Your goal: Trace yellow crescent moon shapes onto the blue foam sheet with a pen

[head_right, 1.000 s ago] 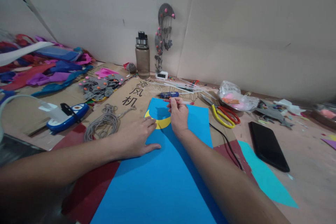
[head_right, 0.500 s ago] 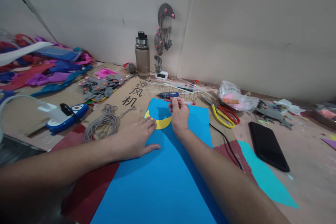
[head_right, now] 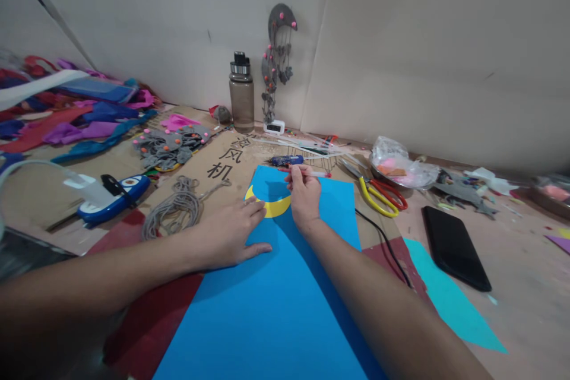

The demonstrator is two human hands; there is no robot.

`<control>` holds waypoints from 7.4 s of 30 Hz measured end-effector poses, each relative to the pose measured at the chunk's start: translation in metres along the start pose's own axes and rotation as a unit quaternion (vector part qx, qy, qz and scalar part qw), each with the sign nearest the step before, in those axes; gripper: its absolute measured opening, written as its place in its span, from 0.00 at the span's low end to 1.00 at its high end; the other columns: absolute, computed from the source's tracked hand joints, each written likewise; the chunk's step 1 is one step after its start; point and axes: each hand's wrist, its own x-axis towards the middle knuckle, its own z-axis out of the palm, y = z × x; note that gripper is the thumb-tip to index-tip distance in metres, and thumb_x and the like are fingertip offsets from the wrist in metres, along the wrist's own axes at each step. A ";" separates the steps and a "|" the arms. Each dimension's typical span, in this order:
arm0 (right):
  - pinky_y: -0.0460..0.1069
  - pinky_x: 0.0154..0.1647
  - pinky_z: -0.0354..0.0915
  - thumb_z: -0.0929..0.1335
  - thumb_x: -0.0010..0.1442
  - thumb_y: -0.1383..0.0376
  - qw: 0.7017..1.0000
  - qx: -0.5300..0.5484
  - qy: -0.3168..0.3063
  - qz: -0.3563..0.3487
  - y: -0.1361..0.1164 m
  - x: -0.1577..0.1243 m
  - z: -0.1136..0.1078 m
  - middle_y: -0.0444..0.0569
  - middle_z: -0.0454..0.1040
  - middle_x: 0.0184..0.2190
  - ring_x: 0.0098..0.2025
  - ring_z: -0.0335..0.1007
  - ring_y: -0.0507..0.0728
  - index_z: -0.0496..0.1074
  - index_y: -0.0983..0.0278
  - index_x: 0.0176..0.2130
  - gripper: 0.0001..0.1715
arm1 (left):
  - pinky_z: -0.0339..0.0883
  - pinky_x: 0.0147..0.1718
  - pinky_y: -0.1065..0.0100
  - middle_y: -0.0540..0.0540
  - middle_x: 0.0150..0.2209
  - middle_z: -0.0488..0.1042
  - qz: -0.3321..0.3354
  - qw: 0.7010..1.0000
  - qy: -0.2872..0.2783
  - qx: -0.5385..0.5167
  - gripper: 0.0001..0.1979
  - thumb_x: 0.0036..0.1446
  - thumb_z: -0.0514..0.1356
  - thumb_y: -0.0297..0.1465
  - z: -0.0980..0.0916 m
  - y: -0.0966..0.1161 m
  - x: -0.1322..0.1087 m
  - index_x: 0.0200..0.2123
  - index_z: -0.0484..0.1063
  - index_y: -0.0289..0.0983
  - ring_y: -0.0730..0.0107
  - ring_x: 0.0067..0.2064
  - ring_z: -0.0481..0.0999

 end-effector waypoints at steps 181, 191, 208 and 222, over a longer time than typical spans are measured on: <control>0.48 0.41 0.66 0.62 0.67 0.61 0.877 -0.343 -0.312 -0.122 -0.005 -0.006 0.024 0.50 0.80 0.36 0.37 0.76 0.55 0.70 0.63 0.39 0.10 | 0.63 0.51 0.52 0.31 0.49 0.74 -0.009 0.997 0.050 -0.063 0.34 0.59 0.52 0.56 0.004 0.005 -0.001 0.50 0.70 0.29 0.46 0.52 0.72; 0.48 0.44 0.65 0.63 0.67 0.61 0.873 -0.354 -0.309 -0.130 -0.004 -0.004 0.024 0.50 0.80 0.37 0.40 0.77 0.55 0.72 0.63 0.37 0.12 | 0.65 0.54 0.52 0.30 0.58 0.65 -0.089 0.993 0.062 -0.053 0.24 0.64 0.52 0.46 0.008 0.002 0.000 0.48 0.73 0.32 0.45 0.60 0.66; 0.48 0.40 0.66 0.63 0.65 0.61 0.920 -0.274 -0.251 -0.126 0.005 0.000 0.020 0.46 0.77 0.30 0.35 0.75 0.53 0.70 0.63 0.35 0.09 | 0.66 0.52 0.49 0.30 0.51 0.71 -0.062 0.997 0.032 -0.024 0.25 0.64 0.50 0.47 0.008 0.001 -0.001 0.51 0.71 0.34 0.43 0.57 0.68; 0.49 0.40 0.65 0.63 0.65 0.61 0.888 -0.347 -0.268 -0.137 0.005 0.002 0.021 0.48 0.77 0.33 0.36 0.73 0.55 0.70 0.62 0.36 0.10 | 0.61 0.52 0.43 0.27 0.54 0.67 -0.050 0.999 0.008 -0.018 0.25 0.63 0.52 0.48 -0.002 -0.004 0.002 0.50 0.71 0.34 0.37 0.58 0.66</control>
